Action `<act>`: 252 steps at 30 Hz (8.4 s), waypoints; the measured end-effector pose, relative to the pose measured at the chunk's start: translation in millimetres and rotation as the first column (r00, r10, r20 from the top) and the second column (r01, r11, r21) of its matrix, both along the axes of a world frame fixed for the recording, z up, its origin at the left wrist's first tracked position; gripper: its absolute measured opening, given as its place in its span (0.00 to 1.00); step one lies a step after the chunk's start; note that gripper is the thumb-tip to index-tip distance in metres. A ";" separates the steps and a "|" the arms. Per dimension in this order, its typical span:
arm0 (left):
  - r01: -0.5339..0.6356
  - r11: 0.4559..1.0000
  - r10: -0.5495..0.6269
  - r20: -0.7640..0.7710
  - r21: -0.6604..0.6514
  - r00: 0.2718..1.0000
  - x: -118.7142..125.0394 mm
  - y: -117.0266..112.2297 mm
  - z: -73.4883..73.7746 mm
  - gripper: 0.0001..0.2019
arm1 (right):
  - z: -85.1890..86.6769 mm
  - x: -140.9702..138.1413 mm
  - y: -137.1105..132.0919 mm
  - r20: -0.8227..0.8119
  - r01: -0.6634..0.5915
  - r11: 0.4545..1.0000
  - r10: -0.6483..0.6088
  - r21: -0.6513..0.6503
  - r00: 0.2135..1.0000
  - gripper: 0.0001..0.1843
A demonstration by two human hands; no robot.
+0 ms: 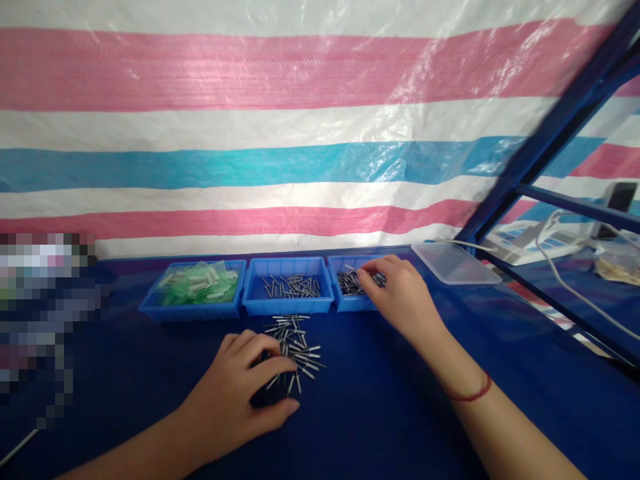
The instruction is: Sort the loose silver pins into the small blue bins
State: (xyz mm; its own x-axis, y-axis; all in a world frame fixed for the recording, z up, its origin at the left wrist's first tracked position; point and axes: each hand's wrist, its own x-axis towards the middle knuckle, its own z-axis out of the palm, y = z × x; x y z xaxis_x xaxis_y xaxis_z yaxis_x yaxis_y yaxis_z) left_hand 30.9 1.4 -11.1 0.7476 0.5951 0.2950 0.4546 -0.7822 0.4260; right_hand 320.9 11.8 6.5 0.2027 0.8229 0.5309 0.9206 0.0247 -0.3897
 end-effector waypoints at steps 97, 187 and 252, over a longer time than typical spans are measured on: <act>-0.106 0.986 0.137 -0.261 0.128 0.956 -8.9 8.5 4.6 0.08 | -1.5 -59.2 -26.7 0.139 -0.246 0.964 0.231 0.102 0.963 0.09; -0.127 0.964 0.184 -0.238 0.234 0.954 -2.0 5.4 -4.8 0.09 | -14.8 -100.7 -44.1 0.159 -0.551 0.808 0.583 -0.208 0.797 0.06; -0.071 0.995 0.085 0.234 -0.068 0.968 -6.1 9.3 -1.0 0.06 | -16.8 -107.1 -46.6 -0.420 -0.581 0.804 0.575 0.129 0.702 0.05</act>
